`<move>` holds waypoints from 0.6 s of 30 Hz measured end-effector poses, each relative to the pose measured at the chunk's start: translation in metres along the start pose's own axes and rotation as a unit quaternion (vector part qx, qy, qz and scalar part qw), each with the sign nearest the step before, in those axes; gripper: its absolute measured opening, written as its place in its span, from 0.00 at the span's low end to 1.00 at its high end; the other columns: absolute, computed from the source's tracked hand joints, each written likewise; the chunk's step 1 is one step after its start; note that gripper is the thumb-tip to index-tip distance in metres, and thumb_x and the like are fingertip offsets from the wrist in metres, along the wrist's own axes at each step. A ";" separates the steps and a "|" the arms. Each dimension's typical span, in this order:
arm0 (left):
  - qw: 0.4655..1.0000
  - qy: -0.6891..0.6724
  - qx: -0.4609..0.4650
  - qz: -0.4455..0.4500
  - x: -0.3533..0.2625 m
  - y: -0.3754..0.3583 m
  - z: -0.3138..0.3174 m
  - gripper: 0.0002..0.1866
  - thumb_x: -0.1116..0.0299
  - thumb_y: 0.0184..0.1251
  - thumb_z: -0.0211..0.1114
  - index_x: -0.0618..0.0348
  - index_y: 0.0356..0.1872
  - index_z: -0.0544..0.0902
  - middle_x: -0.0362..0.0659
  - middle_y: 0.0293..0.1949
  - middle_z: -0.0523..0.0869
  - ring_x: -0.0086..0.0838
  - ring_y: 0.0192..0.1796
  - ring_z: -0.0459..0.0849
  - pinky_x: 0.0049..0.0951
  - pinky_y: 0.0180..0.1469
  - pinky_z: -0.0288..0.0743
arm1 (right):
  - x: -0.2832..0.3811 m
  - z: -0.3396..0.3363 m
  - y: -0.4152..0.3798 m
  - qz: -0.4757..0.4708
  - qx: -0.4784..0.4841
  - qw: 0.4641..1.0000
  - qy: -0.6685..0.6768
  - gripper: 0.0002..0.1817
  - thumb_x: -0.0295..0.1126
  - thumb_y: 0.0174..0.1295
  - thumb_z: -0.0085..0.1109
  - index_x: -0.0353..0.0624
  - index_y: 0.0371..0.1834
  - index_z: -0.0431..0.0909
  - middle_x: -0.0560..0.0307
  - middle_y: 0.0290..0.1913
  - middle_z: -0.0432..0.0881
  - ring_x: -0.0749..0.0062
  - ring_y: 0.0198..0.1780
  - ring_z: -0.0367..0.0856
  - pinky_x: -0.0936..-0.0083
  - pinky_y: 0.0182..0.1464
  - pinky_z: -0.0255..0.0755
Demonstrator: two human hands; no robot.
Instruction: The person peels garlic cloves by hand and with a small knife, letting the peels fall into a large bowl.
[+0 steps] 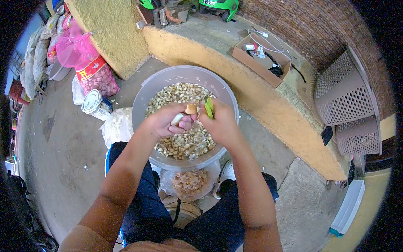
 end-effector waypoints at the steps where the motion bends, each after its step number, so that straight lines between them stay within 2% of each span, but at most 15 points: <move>1: 1.000 0.001 -0.005 0.009 -0.003 -0.001 -0.001 0.16 0.59 0.65 0.50 0.65 0.31 0.72 0.36 0.19 0.69 0.13 0.18 0.65 0.11 0.09 0.50 | -0.002 0.000 -0.001 0.021 -0.005 1.000 0.011 0.07 0.29 0.52 0.54 0.37 0.30 0.72 0.53 0.25 0.75 0.71 0.27 0.73 0.75 0.31 0.66; 4: 0.996 0.042 -0.041 0.064 -0.016 -0.005 -0.005 0.15 0.60 0.63 0.53 0.64 0.33 0.73 0.36 0.19 0.69 0.12 0.18 0.65 0.10 0.10 0.51 | -0.003 -0.001 -0.001 0.054 -0.014 0.990 0.131 0.08 0.31 0.55 0.54 0.38 0.34 0.74 0.60 0.26 0.76 0.79 0.28 0.72 0.79 0.32 0.66; 7: 0.988 0.089 -0.066 0.104 -0.027 -0.010 -0.007 0.12 0.62 0.62 0.55 0.63 0.36 0.74 0.36 0.21 0.71 0.13 0.18 0.66 0.09 0.11 0.52 | -0.002 -0.003 -0.005 0.078 -0.009 0.991 0.110 0.10 0.34 0.56 0.55 0.39 0.35 0.75 0.63 0.29 0.77 0.81 0.30 0.72 0.82 0.33 0.67; 10: 0.979 0.102 -0.091 0.150 -0.038 -0.015 -0.006 0.12 0.64 0.60 0.57 0.63 0.38 0.74 0.38 0.24 0.74 0.14 0.20 0.69 0.09 0.11 0.52 | -0.007 -0.002 -0.004 0.101 -0.016 0.991 0.083 0.11 0.36 0.58 0.52 0.41 0.39 0.74 0.66 0.24 0.73 0.88 0.18 0.65 0.88 0.19 0.58; 13: 0.972 0.092 -0.109 0.187 -0.045 -0.014 -0.014 0.12 0.66 0.60 0.57 0.62 0.40 0.74 0.38 0.28 0.76 0.14 0.22 0.70 0.08 0.12 0.55 | -0.023 0.016 -0.013 0.216 0.060 0.957 0.184 0.13 0.39 0.59 0.50 0.41 0.39 0.73 0.64 0.23 0.73 0.85 0.19 0.67 0.86 0.21 0.62; 16: 0.961 0.113 -0.122 0.220 -0.052 -0.018 -0.008 0.11 0.69 0.59 0.58 0.62 0.41 0.74 0.39 0.31 0.78 0.12 0.22 0.69 0.08 0.12 0.55 | -0.022 0.028 -0.010 0.170 0.072 0.940 0.287 0.11 0.38 0.59 0.51 0.42 0.38 0.71 0.64 0.22 0.71 0.83 0.20 0.68 0.83 0.24 0.66; 18: 0.952 0.143 -0.126 0.241 -0.054 -0.019 -0.003 0.11 0.71 0.57 0.60 0.61 0.41 0.74 0.39 0.32 0.78 0.11 0.21 0.69 0.08 0.12 0.55 | -0.016 0.025 -0.010 0.159 0.061 0.927 0.334 0.09 0.35 0.59 0.51 0.42 0.38 0.70 0.63 0.21 0.71 0.82 0.19 0.68 0.84 0.21 0.65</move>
Point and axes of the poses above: each hand's wrist, its own y-axis towards the middle knuckle, its own z-axis out of the palm, x = y × z, the point moved 9 cm from there along y, towards the middle knuckle
